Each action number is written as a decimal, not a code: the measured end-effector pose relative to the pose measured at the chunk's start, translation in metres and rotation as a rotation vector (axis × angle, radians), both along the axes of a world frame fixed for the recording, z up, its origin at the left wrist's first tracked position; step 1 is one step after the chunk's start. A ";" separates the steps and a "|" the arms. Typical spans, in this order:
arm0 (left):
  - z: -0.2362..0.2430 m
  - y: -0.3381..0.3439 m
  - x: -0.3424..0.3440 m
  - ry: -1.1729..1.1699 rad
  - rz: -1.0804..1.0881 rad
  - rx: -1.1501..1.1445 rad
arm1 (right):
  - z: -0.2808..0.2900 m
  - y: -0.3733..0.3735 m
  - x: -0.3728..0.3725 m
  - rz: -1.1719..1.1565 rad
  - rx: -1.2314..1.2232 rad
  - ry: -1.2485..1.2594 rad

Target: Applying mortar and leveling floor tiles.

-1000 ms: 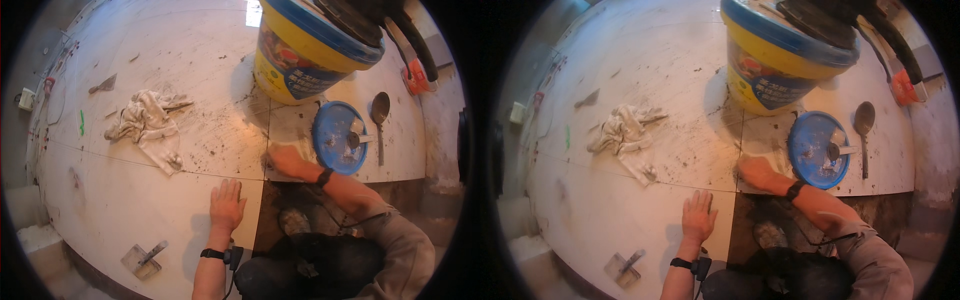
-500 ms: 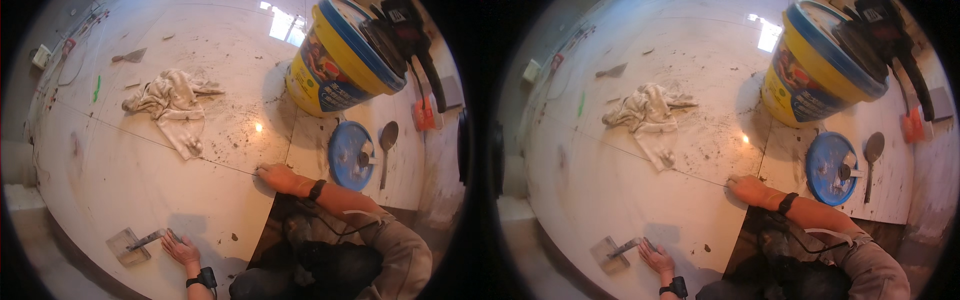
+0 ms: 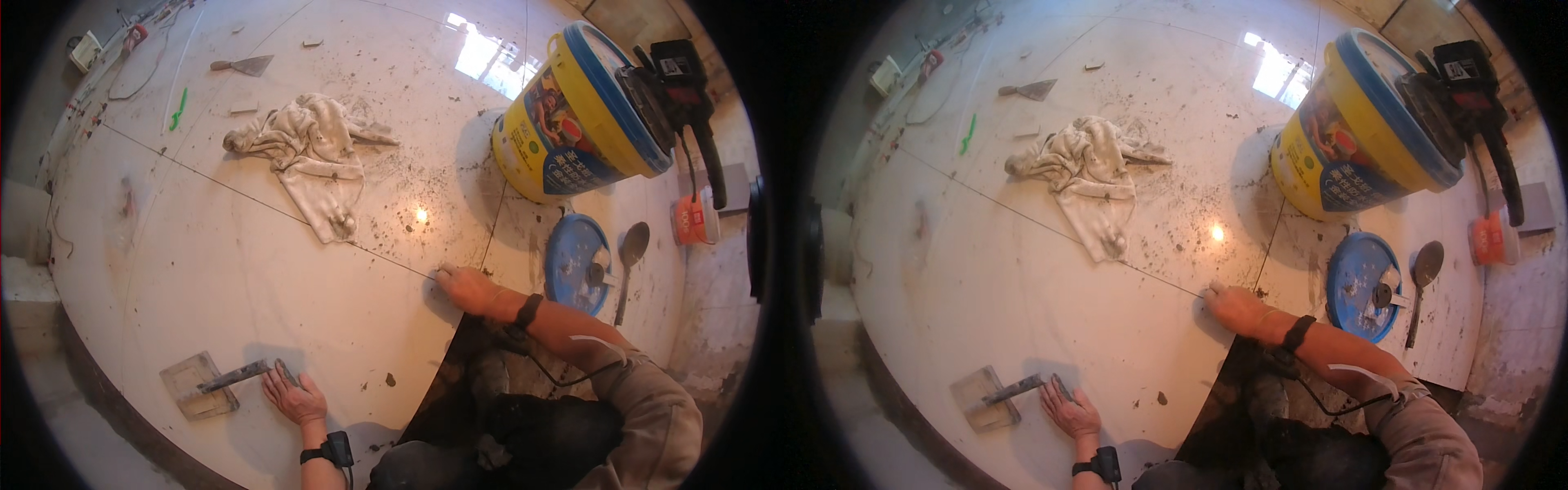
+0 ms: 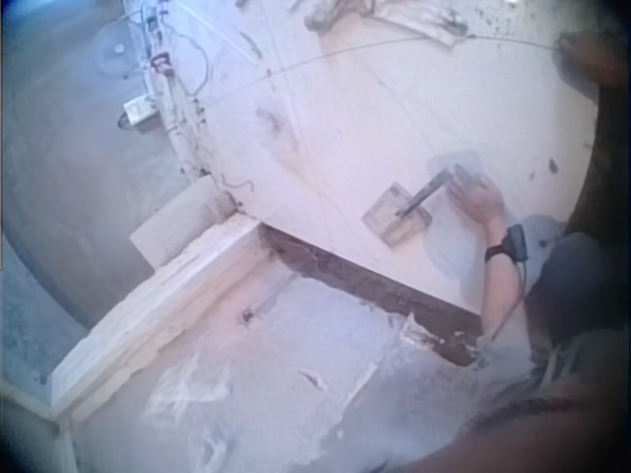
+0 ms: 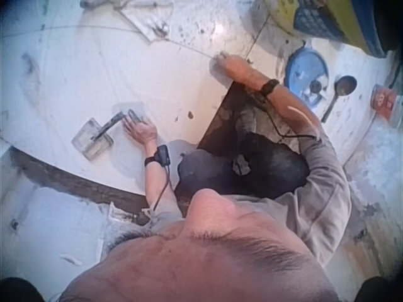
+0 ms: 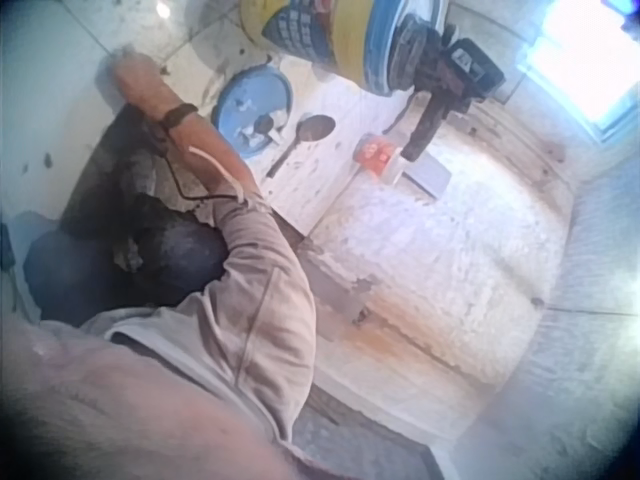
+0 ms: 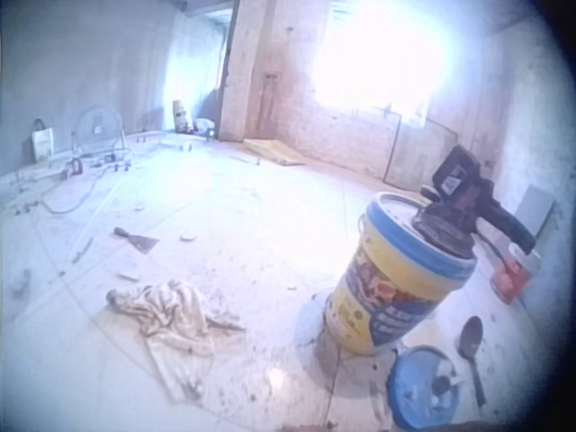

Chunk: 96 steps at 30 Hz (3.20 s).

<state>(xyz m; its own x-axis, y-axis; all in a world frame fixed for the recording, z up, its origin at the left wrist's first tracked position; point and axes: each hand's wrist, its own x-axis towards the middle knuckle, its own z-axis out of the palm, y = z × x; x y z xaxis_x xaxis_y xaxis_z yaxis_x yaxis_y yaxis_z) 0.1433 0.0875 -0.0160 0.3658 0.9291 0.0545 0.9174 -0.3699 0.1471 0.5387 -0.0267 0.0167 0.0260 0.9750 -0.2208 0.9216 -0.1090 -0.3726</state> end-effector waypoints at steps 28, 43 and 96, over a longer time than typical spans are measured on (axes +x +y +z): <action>0.005 -0.049 -0.172 0.112 0.525 -0.084 | 0.064 0.029 -0.043 -0.173 0.022 0.299; -0.008 -0.030 -0.220 0.061 0.468 -0.024 | 0.033 0.242 -0.379 0.348 -0.315 0.111; -0.001 -0.050 -0.210 0.305 0.449 0.060 | 0.072 -0.210 -0.415 -1.995 0.004 1.323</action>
<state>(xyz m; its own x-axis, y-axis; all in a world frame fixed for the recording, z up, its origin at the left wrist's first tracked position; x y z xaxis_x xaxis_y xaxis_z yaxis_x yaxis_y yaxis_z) -0.0668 0.0377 -0.0170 -0.0581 0.9961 0.0661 0.9848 0.0680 -0.1600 0.1232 -0.2368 0.0889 0.4523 -0.0367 -0.8911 -0.8769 -0.2004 -0.4369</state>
